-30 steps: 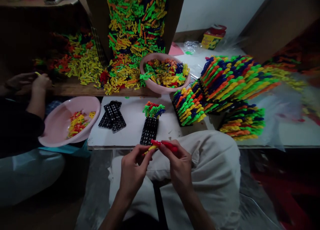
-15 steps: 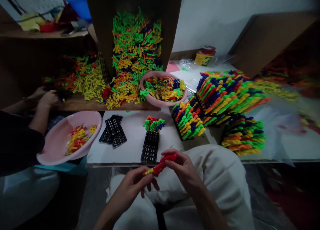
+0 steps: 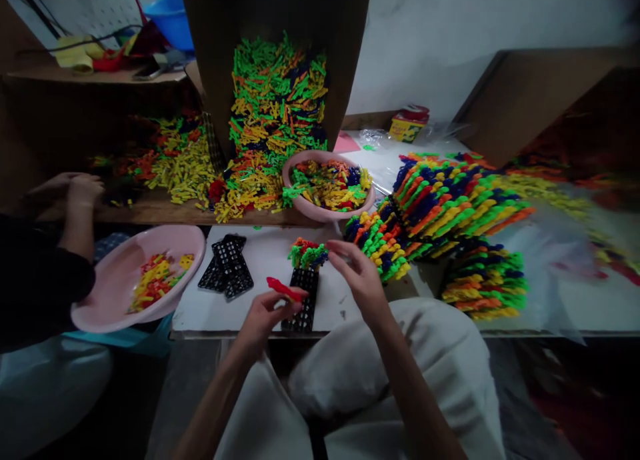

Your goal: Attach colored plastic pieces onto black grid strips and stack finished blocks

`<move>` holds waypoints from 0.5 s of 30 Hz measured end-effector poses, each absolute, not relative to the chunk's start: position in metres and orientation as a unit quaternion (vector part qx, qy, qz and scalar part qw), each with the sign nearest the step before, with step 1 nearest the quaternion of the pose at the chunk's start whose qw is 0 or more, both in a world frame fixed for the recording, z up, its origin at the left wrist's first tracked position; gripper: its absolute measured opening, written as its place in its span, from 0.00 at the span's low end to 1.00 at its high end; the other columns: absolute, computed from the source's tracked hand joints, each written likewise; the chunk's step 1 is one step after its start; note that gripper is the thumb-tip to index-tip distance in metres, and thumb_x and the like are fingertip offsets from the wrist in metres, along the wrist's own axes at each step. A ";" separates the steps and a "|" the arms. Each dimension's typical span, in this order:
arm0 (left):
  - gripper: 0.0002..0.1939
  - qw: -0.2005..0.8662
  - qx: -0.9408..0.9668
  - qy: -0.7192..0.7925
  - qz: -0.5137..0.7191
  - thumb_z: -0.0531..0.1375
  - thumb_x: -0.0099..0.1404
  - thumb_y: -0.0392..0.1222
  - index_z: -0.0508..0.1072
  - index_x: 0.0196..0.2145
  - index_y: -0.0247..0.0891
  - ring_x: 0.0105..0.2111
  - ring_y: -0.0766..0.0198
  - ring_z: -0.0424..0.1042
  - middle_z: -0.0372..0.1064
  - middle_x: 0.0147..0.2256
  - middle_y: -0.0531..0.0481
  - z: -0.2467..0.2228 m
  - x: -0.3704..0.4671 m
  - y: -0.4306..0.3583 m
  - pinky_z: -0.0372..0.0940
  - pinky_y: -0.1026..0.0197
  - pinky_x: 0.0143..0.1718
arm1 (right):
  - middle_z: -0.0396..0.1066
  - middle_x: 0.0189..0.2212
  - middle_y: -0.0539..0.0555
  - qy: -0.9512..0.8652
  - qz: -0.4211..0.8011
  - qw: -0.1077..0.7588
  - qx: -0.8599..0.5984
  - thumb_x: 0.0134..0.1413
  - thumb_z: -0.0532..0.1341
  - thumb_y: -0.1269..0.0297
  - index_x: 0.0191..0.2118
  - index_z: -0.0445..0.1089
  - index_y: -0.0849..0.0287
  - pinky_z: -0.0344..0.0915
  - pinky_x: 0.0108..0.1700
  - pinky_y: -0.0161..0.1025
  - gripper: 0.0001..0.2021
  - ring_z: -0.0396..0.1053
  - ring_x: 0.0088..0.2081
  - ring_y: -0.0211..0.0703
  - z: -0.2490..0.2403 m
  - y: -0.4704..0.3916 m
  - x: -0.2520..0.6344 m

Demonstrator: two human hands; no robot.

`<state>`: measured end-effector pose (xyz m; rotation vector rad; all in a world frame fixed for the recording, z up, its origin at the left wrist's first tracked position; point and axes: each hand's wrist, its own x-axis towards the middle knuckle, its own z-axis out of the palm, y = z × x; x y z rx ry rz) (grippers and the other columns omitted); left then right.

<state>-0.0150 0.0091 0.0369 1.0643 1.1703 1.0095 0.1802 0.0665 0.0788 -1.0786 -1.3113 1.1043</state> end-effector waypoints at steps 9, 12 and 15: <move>0.15 0.339 0.444 0.634 0.534 0.68 0.52 0.48 0.77 0.32 0.33 0.27 0.65 0.68 0.75 0.28 0.50 -0.034 0.008 0.066 0.63 0.64 0.33 | 0.77 0.46 0.58 -0.708 0.320 0.324 -0.540 0.60 0.60 0.58 0.45 0.77 0.57 0.62 0.55 0.43 0.13 0.71 0.49 0.47 0.047 0.146 0.152; 0.13 0.283 0.488 0.647 0.514 0.66 0.56 0.46 0.77 0.35 0.34 0.28 0.65 0.68 0.76 0.30 0.50 -0.036 0.012 0.070 0.62 0.64 0.34 | 0.78 0.43 0.56 -0.725 0.367 0.286 -0.508 0.64 0.57 0.57 0.43 0.77 0.58 0.65 0.51 0.40 0.14 0.74 0.46 0.47 0.039 0.151 0.151; 0.09 0.222 0.547 0.661 0.463 0.64 0.59 0.44 0.77 0.35 0.35 0.31 0.62 0.69 0.76 0.33 0.47 -0.034 0.010 0.073 0.62 0.62 0.37 | 0.78 0.44 0.55 -0.732 0.375 0.287 -0.491 0.64 0.56 0.57 0.44 0.77 0.57 0.64 0.52 0.40 0.14 0.74 0.47 0.48 0.036 0.151 0.155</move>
